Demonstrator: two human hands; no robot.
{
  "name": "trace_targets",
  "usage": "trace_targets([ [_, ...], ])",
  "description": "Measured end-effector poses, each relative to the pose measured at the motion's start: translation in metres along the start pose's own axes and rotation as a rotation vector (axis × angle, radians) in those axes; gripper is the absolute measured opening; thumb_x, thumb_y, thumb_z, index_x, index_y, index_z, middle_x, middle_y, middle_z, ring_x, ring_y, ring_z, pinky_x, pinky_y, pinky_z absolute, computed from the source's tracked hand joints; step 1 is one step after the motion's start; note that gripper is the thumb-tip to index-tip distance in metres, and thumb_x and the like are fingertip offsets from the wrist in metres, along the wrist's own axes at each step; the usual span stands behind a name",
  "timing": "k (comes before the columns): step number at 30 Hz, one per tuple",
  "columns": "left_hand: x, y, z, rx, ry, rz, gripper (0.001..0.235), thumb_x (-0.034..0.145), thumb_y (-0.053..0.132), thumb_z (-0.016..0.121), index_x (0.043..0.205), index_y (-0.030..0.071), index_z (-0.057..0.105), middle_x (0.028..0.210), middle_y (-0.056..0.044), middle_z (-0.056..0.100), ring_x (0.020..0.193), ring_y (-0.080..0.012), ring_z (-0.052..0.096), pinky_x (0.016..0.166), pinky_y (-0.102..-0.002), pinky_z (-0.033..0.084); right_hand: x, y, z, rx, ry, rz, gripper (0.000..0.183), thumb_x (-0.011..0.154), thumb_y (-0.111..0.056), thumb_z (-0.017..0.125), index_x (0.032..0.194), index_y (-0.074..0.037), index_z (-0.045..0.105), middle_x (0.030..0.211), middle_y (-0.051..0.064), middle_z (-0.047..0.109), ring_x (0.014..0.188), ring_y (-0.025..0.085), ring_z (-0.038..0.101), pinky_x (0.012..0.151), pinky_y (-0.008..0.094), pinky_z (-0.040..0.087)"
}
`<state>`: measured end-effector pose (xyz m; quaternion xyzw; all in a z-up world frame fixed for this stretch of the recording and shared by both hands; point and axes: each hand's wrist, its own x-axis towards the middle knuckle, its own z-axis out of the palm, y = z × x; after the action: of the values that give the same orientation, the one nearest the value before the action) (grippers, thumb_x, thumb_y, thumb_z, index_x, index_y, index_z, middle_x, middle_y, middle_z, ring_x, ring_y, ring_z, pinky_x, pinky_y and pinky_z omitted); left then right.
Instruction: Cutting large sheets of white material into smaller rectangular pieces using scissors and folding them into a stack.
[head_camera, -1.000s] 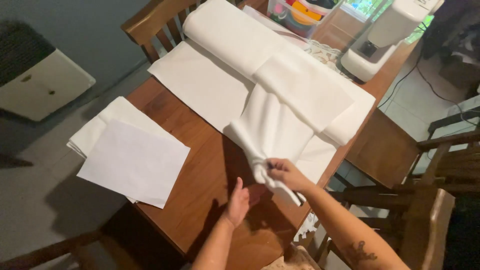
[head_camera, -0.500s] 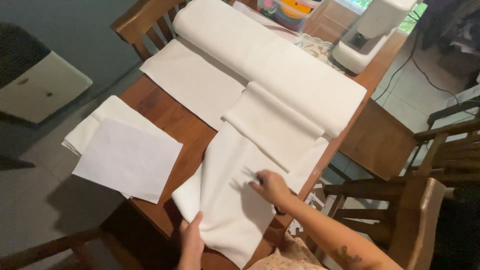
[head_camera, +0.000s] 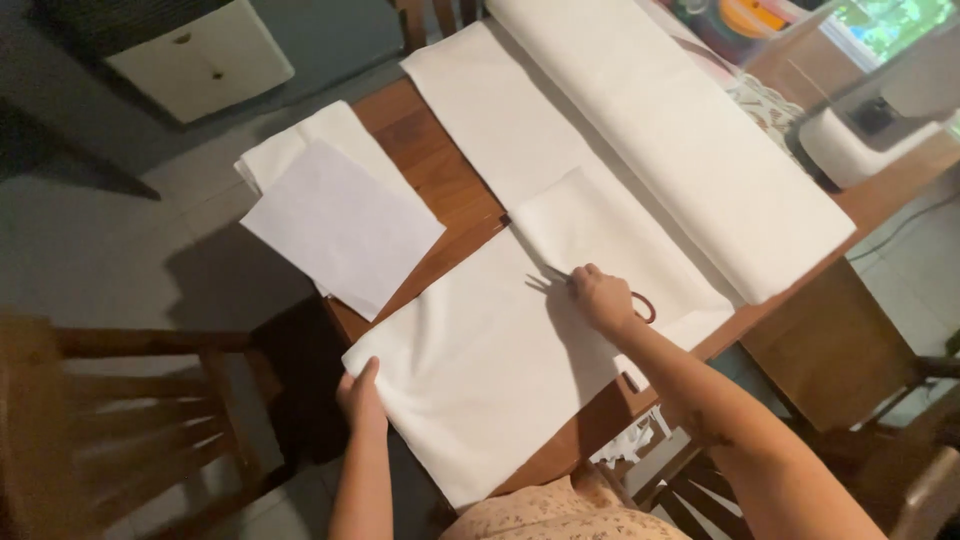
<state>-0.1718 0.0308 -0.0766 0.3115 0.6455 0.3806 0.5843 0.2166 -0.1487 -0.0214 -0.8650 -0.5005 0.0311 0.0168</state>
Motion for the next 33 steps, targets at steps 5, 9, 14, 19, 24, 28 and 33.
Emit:
trace_targets([
  [5,0.019,0.004,-0.008,0.104,-0.01,-0.013,0.057,0.086,0.024,0.087,0.131,-0.003,0.065,0.115,-0.022,0.068,0.112,-0.0329,0.067,0.094,-0.048,0.053,0.053,0.087,-0.085,0.333,-0.078,0.224,0.034,0.088,-0.031,0.07,0.107,-0.003,0.074,0.096,0.025,0.075,0.097,0.052,0.07,0.08,0.061,0.053],
  [9,0.009,0.039,-0.005,0.225,-0.031,-0.005,0.033,0.085,0.02,0.074,0.11,-0.001,0.074,0.1,-0.011,0.076,0.088,-0.0212,0.07,0.074,-0.037,0.053,0.076,0.18,-0.173,0.334,-0.049,0.38,0.029,0.087,-0.028,0.063,0.075,-0.005,0.05,0.07,0.014,0.052,0.069,0.027,0.047,0.062,0.044,0.035],
  [14,0.023,0.034,0.009,0.264,-0.044,0.052,0.031,0.086,0.022,0.072,0.109,0.002,0.075,0.097,-0.007,0.076,0.086,-0.019,0.069,0.073,-0.035,0.053,0.093,0.269,-0.173,0.124,-0.051,0.515,0.025,0.079,-0.025,0.056,0.081,-0.002,0.066,0.077,0.02,0.062,0.075,0.038,0.058,0.06,0.047,0.041],
  [19,0.027,0.03,0.007,0.425,0.018,0.177,0.04,0.084,0.021,0.067,0.122,0.007,0.072,0.105,-0.011,0.076,0.094,-0.0252,0.072,0.08,-0.039,0.054,0.102,0.311,-0.124,-0.047,-0.01,0.642,0.034,0.09,-0.025,0.06,0.102,0.004,0.074,0.096,0.026,0.072,0.086,0.05,0.069,0.063,0.054,0.057],
  [24,0.016,0.027,-0.001,0.327,0.068,0.316,0.048,0.085,0.02,0.06,0.132,0.019,0.07,0.118,-0.01,0.075,0.108,-0.0213,0.071,0.088,-0.033,0.054,0.117,0.342,-0.076,-0.123,0.071,0.54,0.058,0.091,-0.068,0.072,0.085,-0.01,0.079,0.084,0.022,0.076,0.082,0.045,0.072,0.069,0.045,0.053],
  [28,0.015,0.024,-0.001,0.272,0.08,0.4,0.038,0.085,0.017,0.061,0.12,0.013,0.074,0.104,-0.005,0.077,0.091,-0.0159,0.069,0.083,-0.03,0.053,0.122,0.324,-0.077,0.08,0.101,0.533,0.039,0.084,-0.037,0.072,0.072,-0.005,0.053,0.065,0.013,0.049,0.063,0.028,0.046,0.053,0.046,0.04],
  [33,-0.007,0.055,0.002,0.469,0.031,0.427,0.047,0.09,0.019,0.057,0.135,0.024,0.071,0.075,0.002,0.064,0.068,-0.0148,0.055,0.074,-0.031,0.05,0.13,0.296,-0.086,-0.04,0.218,0.519,0.048,0.092,-0.056,0.073,0.077,-0.011,0.075,0.063,0.021,0.068,0.059,0.042,0.067,0.067,0.036,0.052],
])
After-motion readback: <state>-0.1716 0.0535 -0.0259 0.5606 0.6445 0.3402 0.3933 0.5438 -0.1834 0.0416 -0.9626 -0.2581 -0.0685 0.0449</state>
